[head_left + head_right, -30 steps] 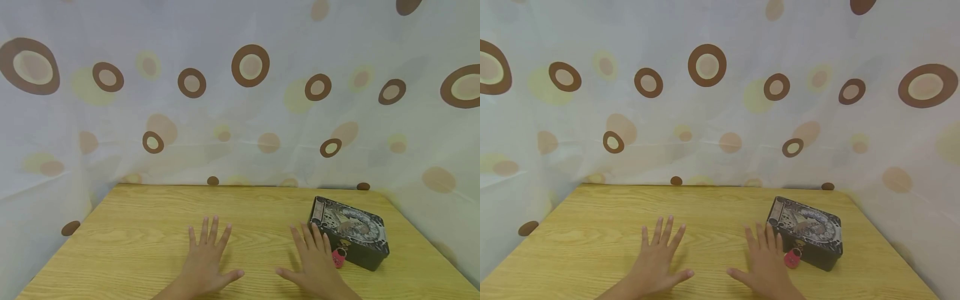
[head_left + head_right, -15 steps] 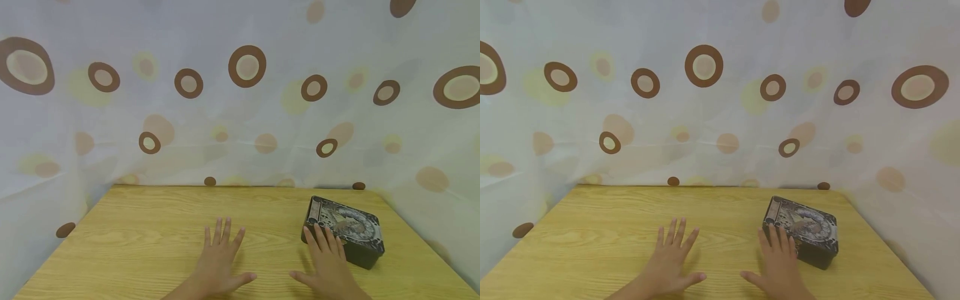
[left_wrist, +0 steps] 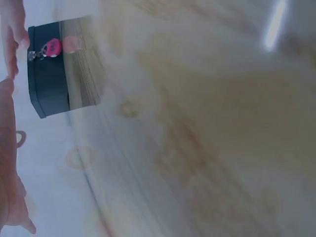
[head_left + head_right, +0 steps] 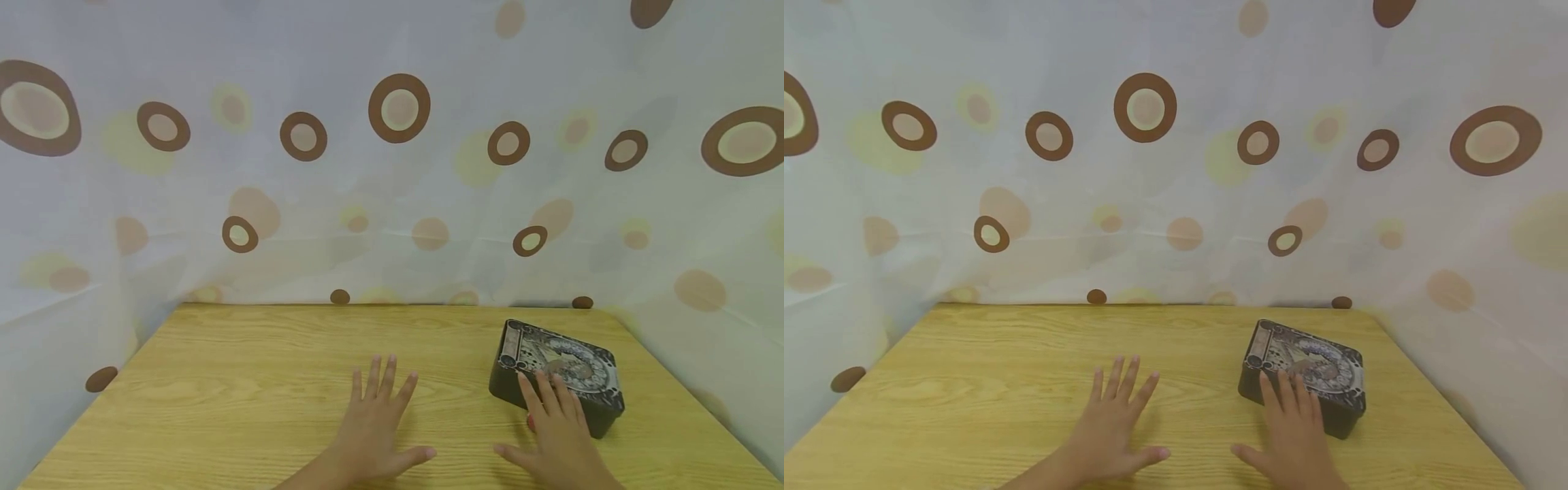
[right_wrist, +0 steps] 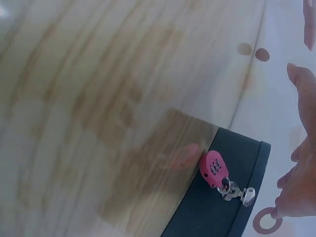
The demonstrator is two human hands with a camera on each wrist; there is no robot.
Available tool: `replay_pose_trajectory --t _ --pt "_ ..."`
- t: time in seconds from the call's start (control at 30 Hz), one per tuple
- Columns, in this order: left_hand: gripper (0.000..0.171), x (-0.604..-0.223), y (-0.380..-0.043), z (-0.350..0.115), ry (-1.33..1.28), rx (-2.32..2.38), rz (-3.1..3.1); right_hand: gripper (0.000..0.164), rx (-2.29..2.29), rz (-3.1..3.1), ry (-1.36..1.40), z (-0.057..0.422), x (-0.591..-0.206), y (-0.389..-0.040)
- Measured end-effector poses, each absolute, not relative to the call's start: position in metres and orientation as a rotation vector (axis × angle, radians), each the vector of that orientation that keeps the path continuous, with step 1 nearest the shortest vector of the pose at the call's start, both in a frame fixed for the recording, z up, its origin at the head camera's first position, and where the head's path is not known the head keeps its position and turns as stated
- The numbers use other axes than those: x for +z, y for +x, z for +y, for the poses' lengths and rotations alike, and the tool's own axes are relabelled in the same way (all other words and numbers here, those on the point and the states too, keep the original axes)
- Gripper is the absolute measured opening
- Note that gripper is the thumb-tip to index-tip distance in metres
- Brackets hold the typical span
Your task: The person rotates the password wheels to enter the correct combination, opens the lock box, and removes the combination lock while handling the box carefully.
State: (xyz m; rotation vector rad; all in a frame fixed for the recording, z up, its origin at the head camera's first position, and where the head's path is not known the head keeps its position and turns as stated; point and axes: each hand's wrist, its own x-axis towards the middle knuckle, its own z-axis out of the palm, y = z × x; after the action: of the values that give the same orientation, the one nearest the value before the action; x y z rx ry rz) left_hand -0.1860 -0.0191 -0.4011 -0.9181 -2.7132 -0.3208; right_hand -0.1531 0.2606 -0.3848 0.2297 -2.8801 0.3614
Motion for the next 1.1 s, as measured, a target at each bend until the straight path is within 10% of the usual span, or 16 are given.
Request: replay_pose_trajectory --t 1.1 --pt "0.088 -0.396 -0.197 0.044 -1.011 -0.221 -2.702 0.108 0.14 -2.82 0.183 0.315 -0.398 -0.151"
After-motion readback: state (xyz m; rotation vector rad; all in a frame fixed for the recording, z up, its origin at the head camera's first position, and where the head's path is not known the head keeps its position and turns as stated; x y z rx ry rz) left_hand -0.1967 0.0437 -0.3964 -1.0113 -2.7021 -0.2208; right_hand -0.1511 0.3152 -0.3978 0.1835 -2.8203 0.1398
